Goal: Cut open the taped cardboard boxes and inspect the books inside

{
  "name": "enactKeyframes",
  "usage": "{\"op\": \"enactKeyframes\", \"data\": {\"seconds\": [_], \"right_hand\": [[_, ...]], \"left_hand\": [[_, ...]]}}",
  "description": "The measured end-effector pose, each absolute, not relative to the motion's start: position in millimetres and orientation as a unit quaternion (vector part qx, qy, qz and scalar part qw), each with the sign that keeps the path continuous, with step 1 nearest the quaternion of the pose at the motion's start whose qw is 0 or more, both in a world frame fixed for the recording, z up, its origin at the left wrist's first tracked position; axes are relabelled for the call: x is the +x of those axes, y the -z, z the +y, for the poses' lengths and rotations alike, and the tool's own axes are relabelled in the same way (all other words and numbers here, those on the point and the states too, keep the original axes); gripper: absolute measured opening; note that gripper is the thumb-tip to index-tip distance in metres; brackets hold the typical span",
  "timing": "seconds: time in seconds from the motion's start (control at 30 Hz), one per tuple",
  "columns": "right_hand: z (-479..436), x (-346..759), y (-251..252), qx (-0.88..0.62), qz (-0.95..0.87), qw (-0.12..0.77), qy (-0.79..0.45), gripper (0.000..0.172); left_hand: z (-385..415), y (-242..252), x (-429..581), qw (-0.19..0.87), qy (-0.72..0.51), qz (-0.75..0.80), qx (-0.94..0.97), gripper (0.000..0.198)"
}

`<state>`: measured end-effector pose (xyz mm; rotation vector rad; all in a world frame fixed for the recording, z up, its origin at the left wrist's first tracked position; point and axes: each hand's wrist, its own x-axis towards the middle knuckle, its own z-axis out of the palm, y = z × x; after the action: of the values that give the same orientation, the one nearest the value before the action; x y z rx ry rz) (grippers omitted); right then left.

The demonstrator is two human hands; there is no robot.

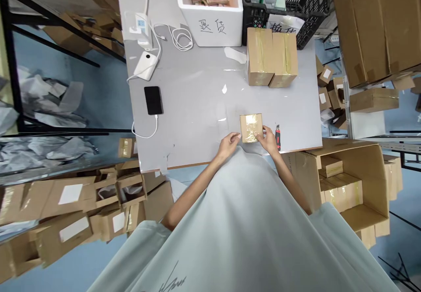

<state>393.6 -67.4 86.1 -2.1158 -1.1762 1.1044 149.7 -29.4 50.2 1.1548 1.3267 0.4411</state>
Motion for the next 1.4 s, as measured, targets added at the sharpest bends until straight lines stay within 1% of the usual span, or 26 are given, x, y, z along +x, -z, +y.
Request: {"op": "enactKeyframes", "data": {"seconds": [0.2,0.3,0.4,0.47,0.53,0.57,0.63,0.7,0.77,0.83,0.9,1.07,1.17,1.27,1.33,1.4], "right_hand": [[-65,384,-88,-0.774,-0.445,0.226,-0.390,0.069],[-65,374,-86,-0.773,-0.448,0.234,-0.382,0.073],[-64,366,-77,-0.757,-0.435,0.282,-0.398,0.075],[-63,366,-67,-0.730,-0.402,0.326,-0.446,0.069],[-62,371,-55,-0.720,-0.367,0.344,-0.479,0.066],[-61,374,-48,-0.732,-0.354,0.335,-0.476,0.065],[-61,380,-34,-0.778,-0.341,0.284,-0.445,0.066],[-62,381,-21,-0.808,-0.336,0.226,-0.428,0.067],[-63,378,-12,-0.807,-0.339,0.195,-0.443,0.060],[-64,370,-5,-0.790,-0.352,0.191,-0.463,0.048],[-65,361,-1,-0.775,-0.368,0.189,-0.478,0.038],[-61,345,0,-0.759,-0.399,0.175,-0.484,0.024],[-58,338,-3,-0.763,-0.410,0.158,-0.475,0.018],[-59,332,-8,-0.773,-0.418,0.148,-0.454,0.021],[-60,327,-13,-0.782,-0.421,0.149,-0.436,0.027],[-63,323,-16,-0.790,-0.420,0.148,-0.422,0.033]], "left_hand": [[-29,-47,146,0.621,-0.173,0.566,0.513,0.044],[-28,-41,139,0.628,-0.184,0.573,0.493,0.051],[-26,-32,125,0.641,-0.211,0.566,0.474,0.057],[-24,-27,112,0.643,-0.227,0.570,0.458,0.059],[-25,-22,99,0.629,-0.243,0.593,0.440,0.065],[-25,-20,94,0.616,-0.253,0.607,0.433,0.067],[-29,-17,85,0.590,-0.278,0.627,0.427,0.067],[-33,-14,81,0.575,-0.299,0.632,0.425,0.057],[-36,-13,79,0.564,-0.306,0.641,0.422,0.047],[-37,-11,75,0.550,-0.300,0.658,0.419,0.042],[-35,-9,69,0.546,-0.290,0.667,0.415,0.042],[-27,1,47,0.582,-0.274,0.650,0.406,0.048],[-21,6,35,0.595,-0.264,0.640,0.407,0.050],[-13,10,27,0.599,-0.263,0.634,0.413,0.053],[-7,12,23,0.594,-0.267,0.634,0.417,0.056],[-1,15,21,0.584,-0.272,0.639,0.420,0.055]]}}
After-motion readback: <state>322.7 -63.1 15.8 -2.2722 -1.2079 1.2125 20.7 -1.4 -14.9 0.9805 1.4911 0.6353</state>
